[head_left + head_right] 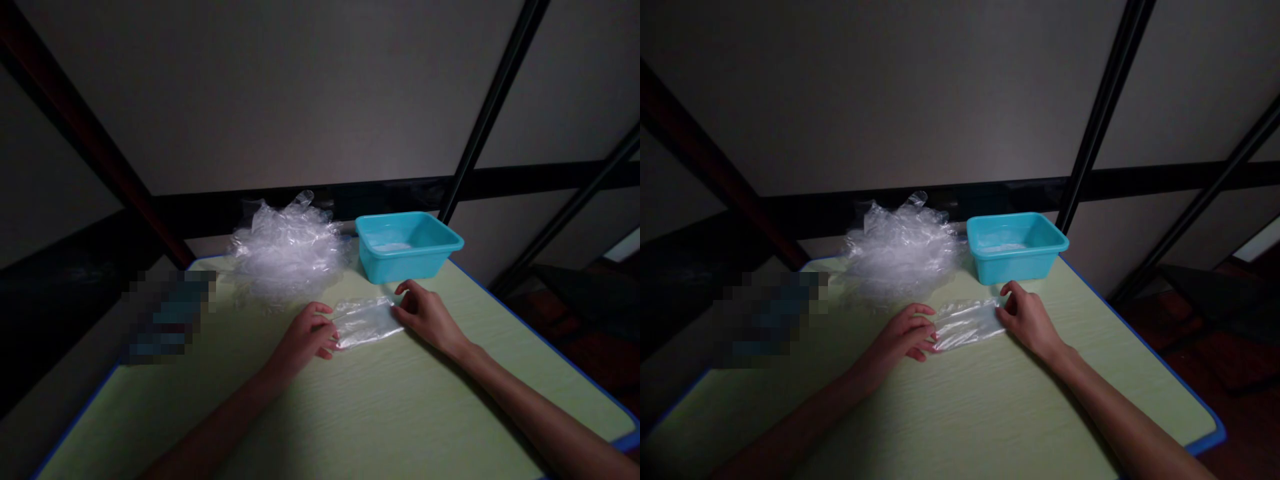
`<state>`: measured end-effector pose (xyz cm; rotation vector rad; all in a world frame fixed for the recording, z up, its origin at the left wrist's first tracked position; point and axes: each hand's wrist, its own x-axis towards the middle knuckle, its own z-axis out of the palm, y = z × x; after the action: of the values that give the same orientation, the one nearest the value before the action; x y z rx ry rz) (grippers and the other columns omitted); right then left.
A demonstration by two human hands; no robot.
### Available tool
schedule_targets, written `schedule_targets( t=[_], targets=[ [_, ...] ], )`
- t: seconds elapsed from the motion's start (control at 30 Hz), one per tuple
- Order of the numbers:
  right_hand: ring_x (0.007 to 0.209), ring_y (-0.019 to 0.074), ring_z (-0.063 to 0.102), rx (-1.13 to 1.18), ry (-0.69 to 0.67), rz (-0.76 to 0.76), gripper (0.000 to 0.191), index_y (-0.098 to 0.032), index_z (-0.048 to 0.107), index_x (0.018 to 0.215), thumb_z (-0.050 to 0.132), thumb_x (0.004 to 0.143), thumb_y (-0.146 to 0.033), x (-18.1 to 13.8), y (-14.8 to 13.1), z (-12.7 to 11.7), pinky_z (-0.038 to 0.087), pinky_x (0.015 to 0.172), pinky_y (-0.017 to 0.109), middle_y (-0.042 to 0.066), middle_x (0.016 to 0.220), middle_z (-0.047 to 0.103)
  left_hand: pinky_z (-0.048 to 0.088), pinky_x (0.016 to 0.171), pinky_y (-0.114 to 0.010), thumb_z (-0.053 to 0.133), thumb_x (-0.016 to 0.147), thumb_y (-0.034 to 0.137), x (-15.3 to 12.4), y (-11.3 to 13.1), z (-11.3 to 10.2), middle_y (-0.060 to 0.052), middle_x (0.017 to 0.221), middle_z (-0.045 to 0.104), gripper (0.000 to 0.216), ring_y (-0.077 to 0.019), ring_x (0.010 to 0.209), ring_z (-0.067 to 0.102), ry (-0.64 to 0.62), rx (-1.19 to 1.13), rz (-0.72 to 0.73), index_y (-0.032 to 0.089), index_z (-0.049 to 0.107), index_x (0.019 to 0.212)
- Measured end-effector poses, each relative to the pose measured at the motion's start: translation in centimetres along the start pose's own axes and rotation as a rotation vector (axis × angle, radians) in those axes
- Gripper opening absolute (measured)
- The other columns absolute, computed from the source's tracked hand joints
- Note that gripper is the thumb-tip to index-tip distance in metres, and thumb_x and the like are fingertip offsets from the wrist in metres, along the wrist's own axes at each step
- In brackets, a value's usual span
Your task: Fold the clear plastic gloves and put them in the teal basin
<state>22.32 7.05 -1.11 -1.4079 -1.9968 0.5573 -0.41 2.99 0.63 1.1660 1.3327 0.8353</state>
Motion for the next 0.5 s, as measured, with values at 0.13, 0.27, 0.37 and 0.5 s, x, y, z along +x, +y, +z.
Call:
schedule_targets(
  t=[0.13, 0.27, 0.37, 0.5],
  targets=[
    [0.058, 0.015, 0.051, -0.119, 0.03, -0.061, 0.021, -0.016, 0.049, 0.096, 0.052, 0.075, -0.021, 0.2, 0.5, 0.4, 0.039, 0.055, 0.027, 0.003, 0.074, 0.059, 0.043, 0.043, -0.02, 0.055, 0.063, 0.03, 0.0, 0.0, 0.0, 0.003, 0.065, 0.059, 0.033, -0.0179, 0.057, 0.065, -0.008, -0.024, -0.009, 0.018, 0.04, 0.09],
    [0.073, 0.0172, 0.053, -0.109, -0.01, -0.187, 0.033, -0.017, 0.047, 0.11, 0.048, 0.077, -0.017, 0.4, 1.1, 0.5, 0.042, 0.069, 0.032, 0.008, 0.098, 0.059, 0.043, 0.044, -0.02, 0.054, 0.064, 0.028, -0.1, 0.3, 0.1, 0.003, 0.065, 0.059, 0.031, -0.0178, 0.058, 0.065, -0.004, -0.036, -0.01, 0.017, 0.04, 0.09],
    [0.069, 0.0157, 0.053, -0.049, -0.04, -0.188, 0.032, -0.016, 0.047, 0.109, 0.047, 0.077, -0.015, 0.5, 1.2, 0.4, 0.043, 0.066, 0.03, 0.007, 0.093, 0.059, 0.042, 0.042, -0.019, 0.052, 0.066, 0.027, -0.3, 0.6, 0.1, 0.002, 0.067, 0.059, 0.028, -0.0174, 0.058, 0.065, 0.013, -0.033, -0.02, 0.017, 0.04, 0.09],
    [0.058, 0.0125, 0.05, 0.09, -0.126, -0.121, 0.034, -0.015, 0.044, 0.108, 0.051, 0.075, -0.017, 0.2, 0.5, 0.0, 0.041, 0.055, 0.025, 0.002, 0.076, 0.057, 0.037, 0.034, -0.016, 0.049, 0.069, 0.028, 0.2, 0.2, -0.7, -0.002, 0.077, 0.061, 0.028, -0.0184, 0.059, 0.065, 0.071, 0.017, 0.02, 0.018, 0.038, 0.092]
  ],
)
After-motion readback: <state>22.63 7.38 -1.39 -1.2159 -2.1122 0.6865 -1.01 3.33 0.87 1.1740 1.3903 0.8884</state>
